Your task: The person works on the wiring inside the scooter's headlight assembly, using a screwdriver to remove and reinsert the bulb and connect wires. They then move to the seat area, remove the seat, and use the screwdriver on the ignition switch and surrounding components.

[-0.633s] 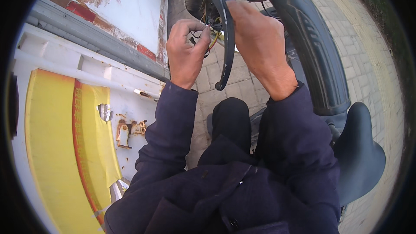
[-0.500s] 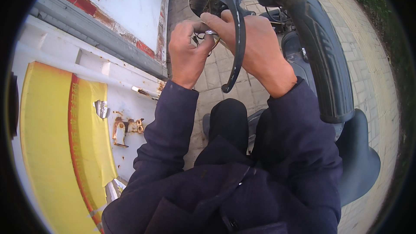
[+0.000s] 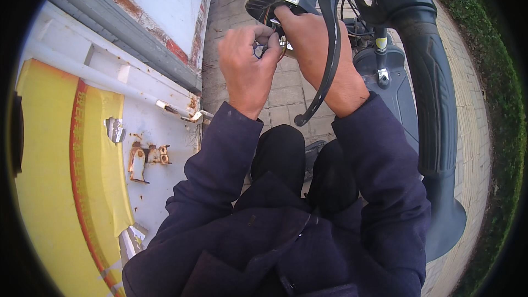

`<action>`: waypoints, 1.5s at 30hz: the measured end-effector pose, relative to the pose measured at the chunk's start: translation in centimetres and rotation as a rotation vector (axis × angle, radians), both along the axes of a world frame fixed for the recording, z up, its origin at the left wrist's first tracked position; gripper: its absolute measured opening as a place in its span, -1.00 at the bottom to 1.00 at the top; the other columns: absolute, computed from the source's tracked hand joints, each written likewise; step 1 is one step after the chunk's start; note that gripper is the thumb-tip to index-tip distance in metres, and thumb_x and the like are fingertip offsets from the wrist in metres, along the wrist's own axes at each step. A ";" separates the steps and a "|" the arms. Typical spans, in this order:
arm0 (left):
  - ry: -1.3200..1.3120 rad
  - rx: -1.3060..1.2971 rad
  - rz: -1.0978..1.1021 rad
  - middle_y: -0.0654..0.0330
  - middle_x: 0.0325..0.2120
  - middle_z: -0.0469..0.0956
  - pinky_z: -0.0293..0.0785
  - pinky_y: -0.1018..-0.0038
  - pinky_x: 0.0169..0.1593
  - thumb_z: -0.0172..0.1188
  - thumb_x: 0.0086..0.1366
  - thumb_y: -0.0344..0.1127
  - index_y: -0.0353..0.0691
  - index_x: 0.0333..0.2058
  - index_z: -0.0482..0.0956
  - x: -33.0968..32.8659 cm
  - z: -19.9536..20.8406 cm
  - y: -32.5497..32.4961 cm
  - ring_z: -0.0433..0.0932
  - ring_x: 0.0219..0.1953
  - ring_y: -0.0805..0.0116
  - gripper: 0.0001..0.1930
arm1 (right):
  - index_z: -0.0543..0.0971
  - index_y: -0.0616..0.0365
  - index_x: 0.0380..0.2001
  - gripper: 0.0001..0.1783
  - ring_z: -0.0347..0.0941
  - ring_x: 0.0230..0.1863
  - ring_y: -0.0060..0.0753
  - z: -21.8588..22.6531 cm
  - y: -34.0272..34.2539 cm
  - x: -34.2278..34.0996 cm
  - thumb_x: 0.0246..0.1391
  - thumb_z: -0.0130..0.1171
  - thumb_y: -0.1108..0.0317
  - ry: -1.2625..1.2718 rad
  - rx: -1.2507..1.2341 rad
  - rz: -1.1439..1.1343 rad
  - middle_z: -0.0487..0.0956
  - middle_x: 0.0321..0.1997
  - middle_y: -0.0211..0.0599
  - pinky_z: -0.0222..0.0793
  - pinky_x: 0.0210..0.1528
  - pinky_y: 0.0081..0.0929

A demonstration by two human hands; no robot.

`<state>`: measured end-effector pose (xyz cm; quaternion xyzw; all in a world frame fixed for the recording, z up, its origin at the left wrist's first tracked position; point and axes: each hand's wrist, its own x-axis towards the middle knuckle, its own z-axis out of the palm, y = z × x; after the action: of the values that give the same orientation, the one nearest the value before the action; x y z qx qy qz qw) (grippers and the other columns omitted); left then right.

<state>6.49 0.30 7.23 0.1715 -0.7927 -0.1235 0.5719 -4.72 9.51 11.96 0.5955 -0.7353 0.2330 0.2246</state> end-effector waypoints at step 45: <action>-0.046 -0.196 0.034 0.30 -0.34 0.57 0.37 0.22 -0.15 0.46 -0.04 -0.51 -0.06 -0.30 0.63 -0.2 -5.0 0.4 0.52 -0.25 0.18 -0.70 | 0.72 0.23 -0.16 -0.78 0.44 -0.65 -0.61 -3.4 -1.3 -2.3 0.27 0.33 0.30 -1.616 -0.242 0.073 0.68 -0.33 -0.31 0.33 -0.63 -0.65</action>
<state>6.31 0.69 2.19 0.1308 -0.8109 -0.0318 0.5695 -7.06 8.26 8.57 0.2391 -0.6201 0.6753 -0.3197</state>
